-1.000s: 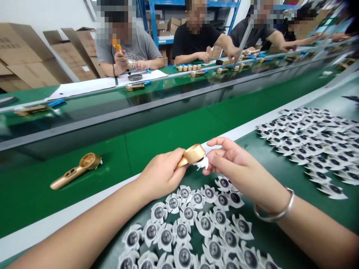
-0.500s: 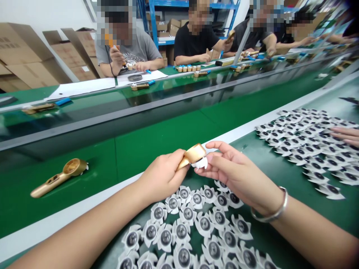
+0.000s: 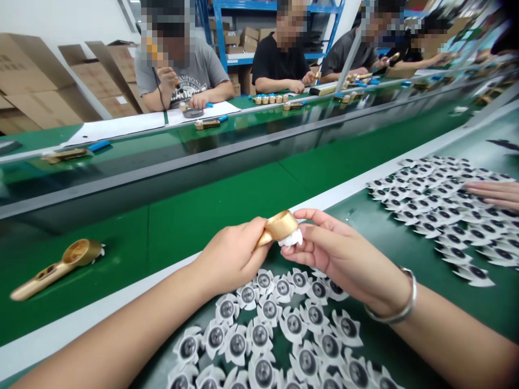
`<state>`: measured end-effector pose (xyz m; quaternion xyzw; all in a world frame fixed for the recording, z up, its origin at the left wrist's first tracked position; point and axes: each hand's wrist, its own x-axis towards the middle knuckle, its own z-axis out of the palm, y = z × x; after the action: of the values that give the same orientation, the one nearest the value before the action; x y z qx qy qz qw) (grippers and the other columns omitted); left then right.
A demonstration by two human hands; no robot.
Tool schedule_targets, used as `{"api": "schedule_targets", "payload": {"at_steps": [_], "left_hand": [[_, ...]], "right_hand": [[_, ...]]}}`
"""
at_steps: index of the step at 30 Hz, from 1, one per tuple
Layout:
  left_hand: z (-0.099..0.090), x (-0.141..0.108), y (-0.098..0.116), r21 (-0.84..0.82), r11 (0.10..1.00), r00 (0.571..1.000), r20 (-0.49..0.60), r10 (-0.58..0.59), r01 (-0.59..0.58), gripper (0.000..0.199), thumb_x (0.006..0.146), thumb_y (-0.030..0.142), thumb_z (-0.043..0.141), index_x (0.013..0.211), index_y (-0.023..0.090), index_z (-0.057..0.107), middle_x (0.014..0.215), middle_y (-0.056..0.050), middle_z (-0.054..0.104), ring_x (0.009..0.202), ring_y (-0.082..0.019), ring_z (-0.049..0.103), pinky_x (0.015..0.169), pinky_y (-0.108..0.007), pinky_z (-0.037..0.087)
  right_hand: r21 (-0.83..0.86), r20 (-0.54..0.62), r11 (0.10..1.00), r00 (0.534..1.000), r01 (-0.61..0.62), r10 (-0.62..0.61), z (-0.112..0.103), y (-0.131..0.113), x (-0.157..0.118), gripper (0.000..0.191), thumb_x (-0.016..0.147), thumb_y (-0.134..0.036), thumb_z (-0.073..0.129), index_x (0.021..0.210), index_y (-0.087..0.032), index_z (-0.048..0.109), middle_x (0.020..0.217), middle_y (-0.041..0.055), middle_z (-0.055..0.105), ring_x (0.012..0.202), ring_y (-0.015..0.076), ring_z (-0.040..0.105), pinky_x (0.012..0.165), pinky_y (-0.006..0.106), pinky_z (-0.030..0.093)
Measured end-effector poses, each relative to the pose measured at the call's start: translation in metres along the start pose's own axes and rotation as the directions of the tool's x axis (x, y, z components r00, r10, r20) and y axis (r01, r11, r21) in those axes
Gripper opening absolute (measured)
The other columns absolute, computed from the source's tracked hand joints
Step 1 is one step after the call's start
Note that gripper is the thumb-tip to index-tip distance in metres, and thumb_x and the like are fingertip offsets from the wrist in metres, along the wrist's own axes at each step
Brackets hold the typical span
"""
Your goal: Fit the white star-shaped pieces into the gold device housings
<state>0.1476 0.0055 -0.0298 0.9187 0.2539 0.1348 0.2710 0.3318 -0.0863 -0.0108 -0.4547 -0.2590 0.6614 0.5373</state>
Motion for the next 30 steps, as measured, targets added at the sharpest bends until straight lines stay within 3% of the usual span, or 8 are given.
{"api": "schedule_targets", "payload": {"at_steps": [5,9,13,16,18,22,26,30], "left_hand": [[-0.002,-0.001,0.001,0.188,0.981,0.999,-0.008,0.046,-0.044,0.009,0.095,0.028,0.037,0.094,0.020,0.042,0.081,-0.004,0.059,0.066,-0.018,0.055,0.058,-0.028,0.033],[0.001,-0.003,0.004,0.237,0.971,1.000,0.010,0.024,-0.026,0.011,0.095,0.029,0.036,0.093,0.020,0.041,0.081,-0.005,0.059,0.065,-0.019,0.057,0.057,-0.029,0.034],[0.001,-0.004,0.006,0.196,0.980,1.000,0.012,0.025,-0.027,0.009,0.094,0.028,0.037,0.096,0.020,0.042,0.083,-0.004,0.060,0.068,-0.019,0.058,0.059,-0.028,0.035],[-0.005,-0.001,0.000,0.126,0.992,0.996,-0.086,-0.001,0.012,0.009,0.096,0.029,0.039,0.098,0.022,0.044,0.084,-0.002,0.060,0.069,-0.016,0.058,0.060,-0.025,0.036],[-0.012,0.002,-0.011,0.158,0.982,0.978,-0.196,-0.072,0.104,0.017,0.096,0.039,0.043,0.100,0.023,0.045,0.084,-0.001,0.061,0.071,-0.017,0.059,0.061,-0.025,0.035],[-0.025,0.008,-0.042,0.449,0.839,0.947,-0.230,-0.223,0.307,0.044,0.088,0.064,0.048,0.100,0.021,0.051,0.093,-0.006,0.062,0.083,-0.024,0.059,0.060,-0.028,0.034],[-0.026,0.010,-0.059,0.641,0.685,0.937,-0.215,-0.274,0.347,0.039,0.094,0.054,0.043,0.096,0.018,0.056,0.100,-0.010,0.058,0.094,-0.028,0.055,0.069,-0.034,0.041],[-0.022,0.010,-0.057,0.664,0.645,0.925,-0.249,-0.286,0.378,0.039,0.096,0.050,0.037,0.101,0.017,0.059,0.097,-0.009,0.058,0.090,-0.029,0.055,0.073,-0.039,0.045]], "right_hand": [[0.011,0.007,0.995,0.995,0.096,-0.096,0.000,0.004,0.000,0.030,0.091,-0.025,0.062,0.113,-0.021,0.041,0.073,-0.0040,0.057,0.077,0.0137,0.067,0.091,0.038,0.055],[0.014,0.003,0.989,0.989,0.146,-0.146,0.000,0.005,-0.002,0.031,0.091,-0.028,0.063,0.113,-0.023,0.042,0.074,-0.0039,0.057,0.078,0.0135,0.066,0.088,0.037,0.056],[0.060,0.041,0.998,0.998,0.034,-0.037,0.000,0.002,-0.002,0.031,0.091,-0.026,0.061,0.114,-0.023,0.040,0.084,0.0002,0.062,0.080,0.0154,0.068,0.087,0.033,0.056],[0.072,0.099,0.997,0.995,-0.040,0.033,-0.004,-0.003,-0.002,0.029,0.092,-0.022,0.056,0.115,-0.022,0.040,0.095,0.0040,0.064,0.084,0.0173,0.069,0.081,0.029,0.057],[0.015,0.122,1.000,0.992,-0.012,0.011,-0.010,-0.008,0.000,0.025,0.094,-0.023,0.054,0.116,-0.022,0.041,0.099,0.0051,0.064,0.082,0.0164,0.069,0.077,0.027,0.056],[-0.214,0.041,0.968,0.991,0.130,-0.124,-0.024,-0.019,0.004,0.022,0.092,-0.027,0.060,0.109,-0.017,0.051,0.093,0.0051,0.063,0.076,0.0136,0.065,0.071,0.023,0.054],[-0.309,-0.036,0.935,0.980,0.173,-0.193,-0.034,-0.026,0.010,0.018,0.088,-0.027,0.064,0.097,-0.015,0.055,0.089,0.0041,0.063,0.072,0.0120,0.062,0.066,0.022,0.052],[-0.460,-0.056,0.858,0.957,0.230,-0.286,-0.040,-0.031,0.014,0.014,0.086,-0.027,0.062,0.089,-0.014,0.057,0.085,0.0030,0.062,0.071,0.0113,0.061,0.066,0.021,0.050]]}}
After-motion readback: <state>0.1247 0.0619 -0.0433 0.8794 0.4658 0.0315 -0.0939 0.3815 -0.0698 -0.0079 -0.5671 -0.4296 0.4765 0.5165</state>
